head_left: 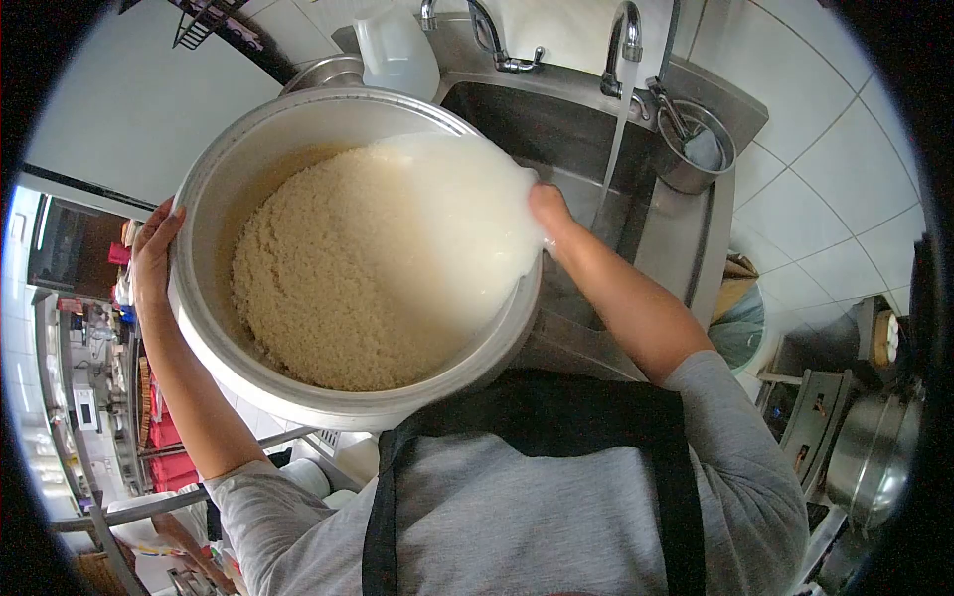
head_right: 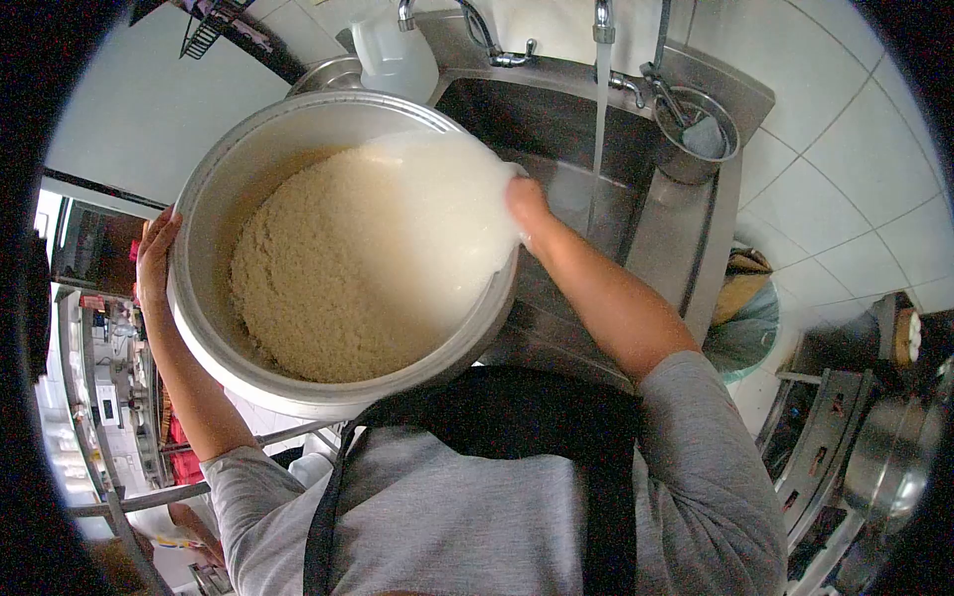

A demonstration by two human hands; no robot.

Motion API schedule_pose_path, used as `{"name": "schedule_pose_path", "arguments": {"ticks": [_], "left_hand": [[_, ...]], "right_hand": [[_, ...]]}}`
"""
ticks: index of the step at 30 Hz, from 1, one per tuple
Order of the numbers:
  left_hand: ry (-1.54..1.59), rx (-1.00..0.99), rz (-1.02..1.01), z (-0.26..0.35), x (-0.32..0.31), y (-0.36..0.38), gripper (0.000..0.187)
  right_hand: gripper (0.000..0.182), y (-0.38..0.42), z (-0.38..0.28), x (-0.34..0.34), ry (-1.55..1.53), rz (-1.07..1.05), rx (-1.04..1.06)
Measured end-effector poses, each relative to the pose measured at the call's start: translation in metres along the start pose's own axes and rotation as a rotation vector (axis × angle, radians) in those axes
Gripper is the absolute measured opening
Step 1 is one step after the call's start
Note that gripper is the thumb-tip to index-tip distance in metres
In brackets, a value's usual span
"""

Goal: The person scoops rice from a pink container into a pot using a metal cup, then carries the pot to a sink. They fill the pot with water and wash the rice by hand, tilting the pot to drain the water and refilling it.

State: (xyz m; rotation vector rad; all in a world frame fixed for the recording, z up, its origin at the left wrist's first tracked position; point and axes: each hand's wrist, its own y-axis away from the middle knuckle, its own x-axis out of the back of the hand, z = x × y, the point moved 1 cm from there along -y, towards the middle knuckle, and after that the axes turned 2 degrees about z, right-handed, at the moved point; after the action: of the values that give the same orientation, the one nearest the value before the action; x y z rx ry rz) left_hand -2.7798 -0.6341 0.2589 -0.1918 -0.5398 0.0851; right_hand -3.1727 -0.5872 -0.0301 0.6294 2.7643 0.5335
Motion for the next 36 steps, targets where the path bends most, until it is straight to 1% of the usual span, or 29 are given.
{"name": "schedule_pose_path", "arguments": {"ticks": [2,8,12,14,18,20,27,30,36], "left_hand": [[-0.008,0.007,-0.019,0.001,0.001,0.000,0.040],[-0.043,-0.016,-0.025,0.003,0.000,-0.001,0.041],[-0.111,-0.045,-0.013,0.006,-0.002,0.001,0.041],[-0.066,-0.042,-0.029,0.005,-0.001,0.000,0.041],[-0.002,-0.034,-0.070,0.001,0.001,-0.004,0.041],[0.011,-0.019,-0.043,0.005,-0.003,-0.001,0.042],[0.007,-0.027,-0.017,0.007,-0.004,-0.002,0.040],[-0.112,-0.059,-0.016,0.007,0.000,-0.006,0.038],[-0.028,-0.063,-0.036,0.008,-0.002,-0.007,0.039]], "right_hand": [[0.032,0.007,-0.004,-0.001,-0.062,-0.018,-0.001],[0.033,-0.011,0.011,0.002,-0.058,-0.074,-0.009],[0.039,-0.010,0.010,0.002,-0.078,-0.013,-0.076],[0.044,-0.008,0.006,0.001,-0.105,0.017,-0.121],[0.046,0.001,-0.002,0.001,-0.107,0.025,-0.132],[0.046,-0.004,0.003,0.001,-0.124,0.014,-0.126],[0.046,-0.014,0.015,0.005,-0.013,0.014,-0.109],[0.047,-0.005,0.010,0.004,-0.030,0.025,-0.104],[0.049,-0.002,0.012,0.008,0.033,0.050,-0.092]]}}
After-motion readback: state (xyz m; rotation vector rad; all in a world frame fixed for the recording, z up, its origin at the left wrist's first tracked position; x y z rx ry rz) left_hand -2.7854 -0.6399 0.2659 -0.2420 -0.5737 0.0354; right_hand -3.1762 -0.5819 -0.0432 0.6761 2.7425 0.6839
